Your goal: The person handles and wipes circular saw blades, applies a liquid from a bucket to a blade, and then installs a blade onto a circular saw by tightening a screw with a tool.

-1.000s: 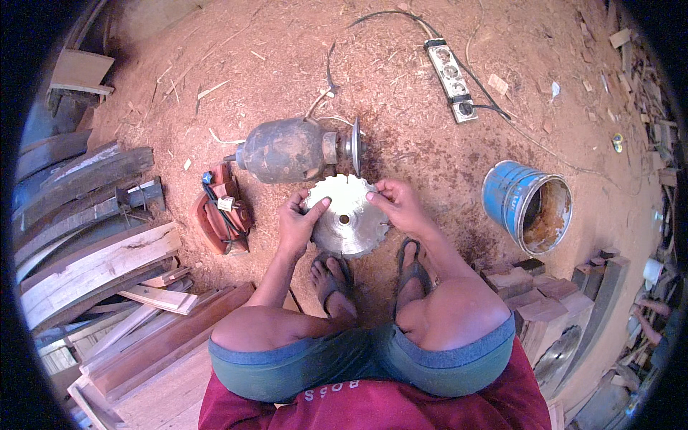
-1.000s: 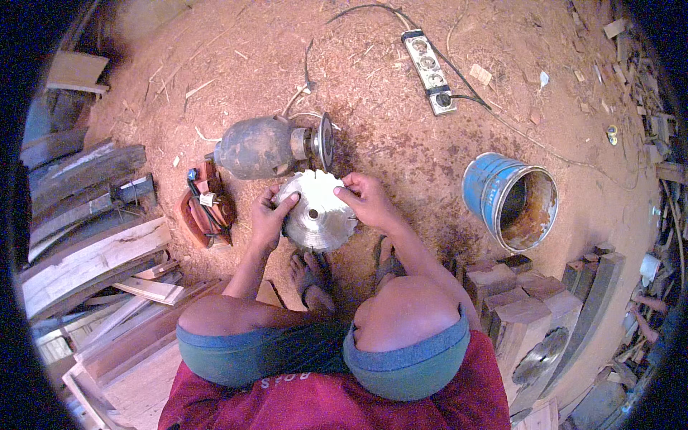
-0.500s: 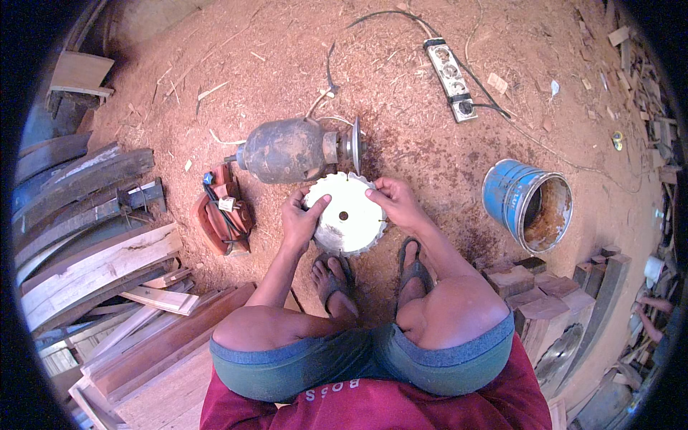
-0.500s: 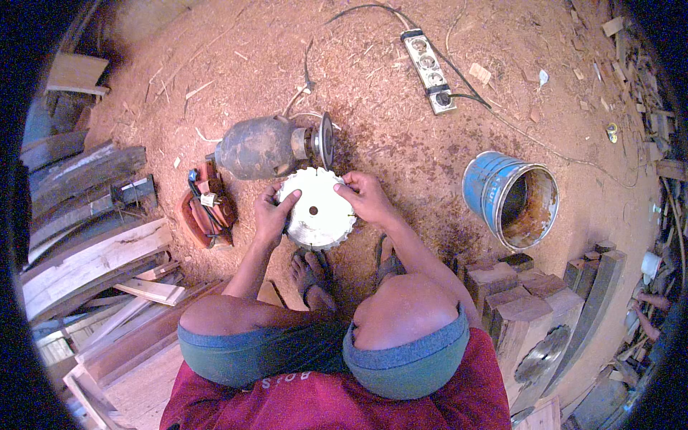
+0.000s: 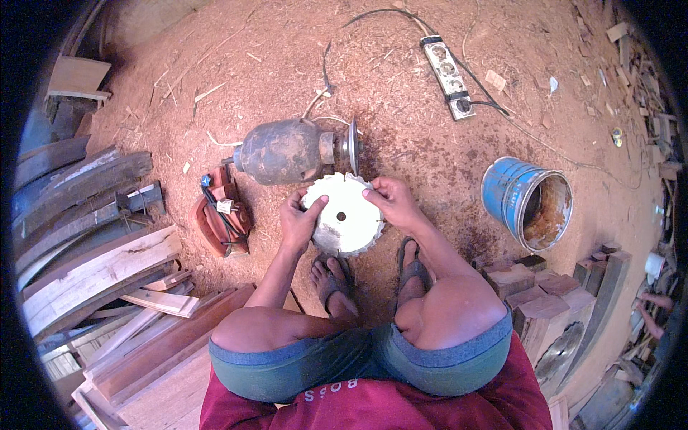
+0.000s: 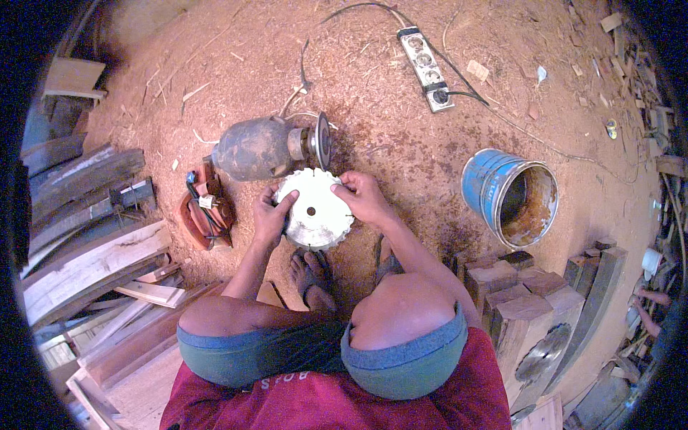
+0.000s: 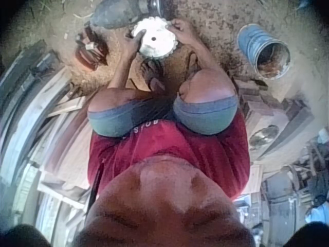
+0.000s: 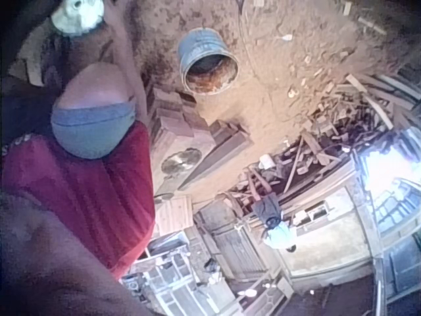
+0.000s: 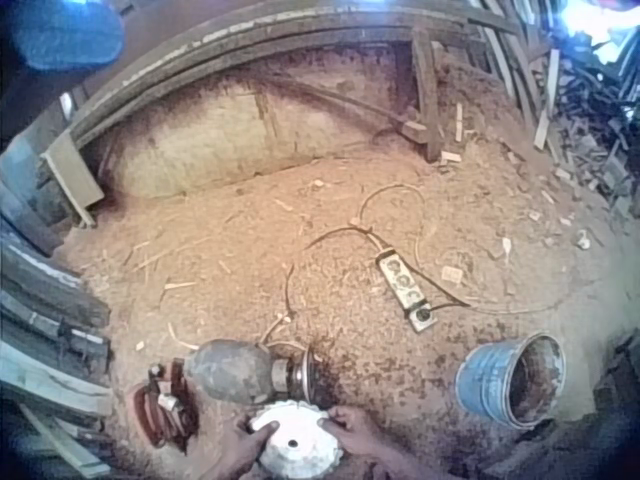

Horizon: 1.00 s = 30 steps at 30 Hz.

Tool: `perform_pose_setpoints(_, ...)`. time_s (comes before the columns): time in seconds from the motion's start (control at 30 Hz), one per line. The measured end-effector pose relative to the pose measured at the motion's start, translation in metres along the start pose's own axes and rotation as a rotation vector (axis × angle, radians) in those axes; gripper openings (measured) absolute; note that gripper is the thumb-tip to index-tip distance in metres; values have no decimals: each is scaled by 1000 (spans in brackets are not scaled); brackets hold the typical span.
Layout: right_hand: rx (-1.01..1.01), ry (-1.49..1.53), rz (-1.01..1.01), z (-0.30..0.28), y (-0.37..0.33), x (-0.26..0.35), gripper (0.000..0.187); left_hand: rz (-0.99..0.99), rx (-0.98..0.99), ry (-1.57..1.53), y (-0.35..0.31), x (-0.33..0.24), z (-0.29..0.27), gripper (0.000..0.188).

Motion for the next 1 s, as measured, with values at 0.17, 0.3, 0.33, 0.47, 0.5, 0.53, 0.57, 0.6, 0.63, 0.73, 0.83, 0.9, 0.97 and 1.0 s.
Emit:
perform_pose_setpoints(0.17, -2, 20, -9, 0, 0, 0, 16, -32, 23, 23, 0, -2, 0, 28)
perform_pose_setpoints(0.3, -5, -5, -13, 0, 0, 1, 16, -26, 17, -3, -1, -2, 0, 28)
perform_pose_setpoints(0.33, 2, -4, -18, 1, 0, 2, 15, -27, 2, 4, -1, -1, 0, 28)
perform_pose_setpoints(0.47, -2, -8, -24, 1, 1, -1, 15, -40, 5, 11, 1, 3, -1, 28)
perform_pose_setpoints(0.5, -3, -8, -25, 0, 1, -2, 15, -32, 8, 10, 1, 2, -1, 28)
perform_pose_setpoints(0.53, 2, -4, -26, 0, 1, -2, 15, -23, 12, 10, 1, 2, -1, 28)
perform_pose_setpoints(0.57, 6, 1, -28, 0, 1, -3, 15, -23, 13, 11, 1, 2, -1, 28)
perform_pose_setpoints(0.6, 5, 1, -28, 0, 1, -3, 15, -20, 12, 3, 1, 1, 0, 28)
perform_pose_setpoints(0.63, 14, 14, -27, 0, 1, -3, 14, -17, 12, -5, 1, 1, 0, 28)
perform_pose_setpoints(0.73, 19, 24, -27, 0, 1, -2, 13, -10, 13, 41, 2, 3, -1, 27)
perform_pose_setpoints(0.83, 8, 22, -30, 0, 1, -5, 13, -6, 3, 20, 2, 2, 1, 33)
perform_pose_setpoints(0.9, 7, 25, -33, 2, 0, 1, 14, -9, 6, 1, 1, 2, -3, 32)
perform_pose_setpoints(0.97, 83, 14, -33, -2, -6, 12, 20, -12, 9, -19, 1, -2, -10, 31)
perform_pose_setpoints(1.0, 76, 44, 25, -3, -12, 24, 20, 42, 93, 32, 1, -10, -13, 31)
Point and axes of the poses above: each hand's wrist, its own y-axis towards the middle knuckle, its own z-axis out of the palm, x = y × z, the point moved 1 cm from there along y, towards the middle knuckle, and after that the axes turned 1 degree about -z, right-handed, at the moved point
